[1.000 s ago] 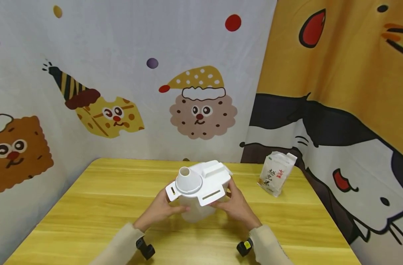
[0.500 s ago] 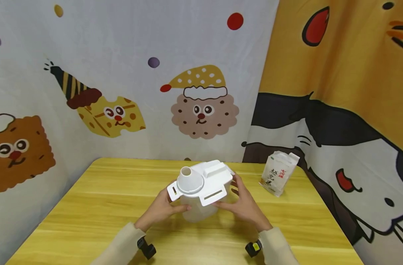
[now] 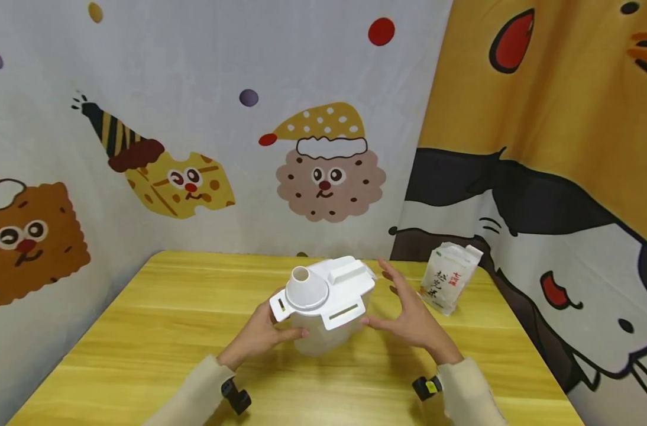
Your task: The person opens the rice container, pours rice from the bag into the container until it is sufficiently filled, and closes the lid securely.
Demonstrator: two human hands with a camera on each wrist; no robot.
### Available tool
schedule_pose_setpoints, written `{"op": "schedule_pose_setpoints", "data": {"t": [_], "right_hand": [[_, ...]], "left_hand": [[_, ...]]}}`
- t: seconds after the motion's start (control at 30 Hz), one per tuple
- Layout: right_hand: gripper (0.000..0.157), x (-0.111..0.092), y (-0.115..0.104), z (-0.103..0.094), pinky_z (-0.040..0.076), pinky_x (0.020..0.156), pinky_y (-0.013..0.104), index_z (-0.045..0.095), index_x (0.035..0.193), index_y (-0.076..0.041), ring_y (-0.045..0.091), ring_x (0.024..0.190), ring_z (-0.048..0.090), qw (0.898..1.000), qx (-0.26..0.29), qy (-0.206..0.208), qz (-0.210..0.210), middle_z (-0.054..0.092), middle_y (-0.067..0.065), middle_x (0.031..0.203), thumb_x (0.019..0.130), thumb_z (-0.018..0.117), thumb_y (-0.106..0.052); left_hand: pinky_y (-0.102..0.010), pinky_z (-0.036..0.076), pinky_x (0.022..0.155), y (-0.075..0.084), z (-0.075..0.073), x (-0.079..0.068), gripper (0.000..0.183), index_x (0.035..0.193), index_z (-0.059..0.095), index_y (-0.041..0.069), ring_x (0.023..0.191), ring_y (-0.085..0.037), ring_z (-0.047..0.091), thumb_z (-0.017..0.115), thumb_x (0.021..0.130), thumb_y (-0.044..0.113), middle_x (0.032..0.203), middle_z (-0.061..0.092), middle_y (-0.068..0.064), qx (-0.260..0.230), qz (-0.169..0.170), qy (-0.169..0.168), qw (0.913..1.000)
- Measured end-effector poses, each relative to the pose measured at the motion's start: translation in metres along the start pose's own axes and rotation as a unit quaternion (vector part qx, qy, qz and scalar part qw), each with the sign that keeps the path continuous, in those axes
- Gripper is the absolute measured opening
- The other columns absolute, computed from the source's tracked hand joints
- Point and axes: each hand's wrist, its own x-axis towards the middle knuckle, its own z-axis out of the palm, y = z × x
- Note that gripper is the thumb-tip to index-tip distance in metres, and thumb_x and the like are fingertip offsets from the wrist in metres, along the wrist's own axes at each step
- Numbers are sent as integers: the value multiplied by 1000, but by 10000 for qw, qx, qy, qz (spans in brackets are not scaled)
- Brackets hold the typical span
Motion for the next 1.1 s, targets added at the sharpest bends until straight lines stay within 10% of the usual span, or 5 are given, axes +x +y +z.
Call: {"op": "schedule_pose_setpoints", "data": {"t": [0.17, 0.37, 1.1], "right_hand": [[102, 7, -13, -17, 39, 120, 25, 22, 164, -28, 34, 148, 38, 9986, -525, -97, -8, 31, 4, 168, 84, 86, -28], [90, 20, -28, -32, 43, 115, 57, 30, 161, -29, 30, 145, 43, 9948, -946, -323, -181, 40, 4, 162, 88, 83, -33], [49, 86, -65, -41, 52, 109, 50, 63, 139, -20, 23, 133, 58, 9646, -1524, -1584, -1456, 64, 0, 142, 93, 78, -25]], "left_hand": [[-38, 49, 110, -1, 0, 0, 83, 146, 49, 33, 130, -16, 58, 92, 77, 17, 141, 60, 11, -10, 3, 19, 10000], [-35, 50, 109, 0, 1, -1, 83, 146, 49, 34, 131, -15, 57, 93, 77, 19, 141, 60, 10, 37, -28, 44, 10000], [-42, 46, 116, 0, 1, -2, 84, 147, 48, 33, 134, -15, 55, 92, 77, 21, 144, 57, 11, 1, -141, 12, 9999]]}}
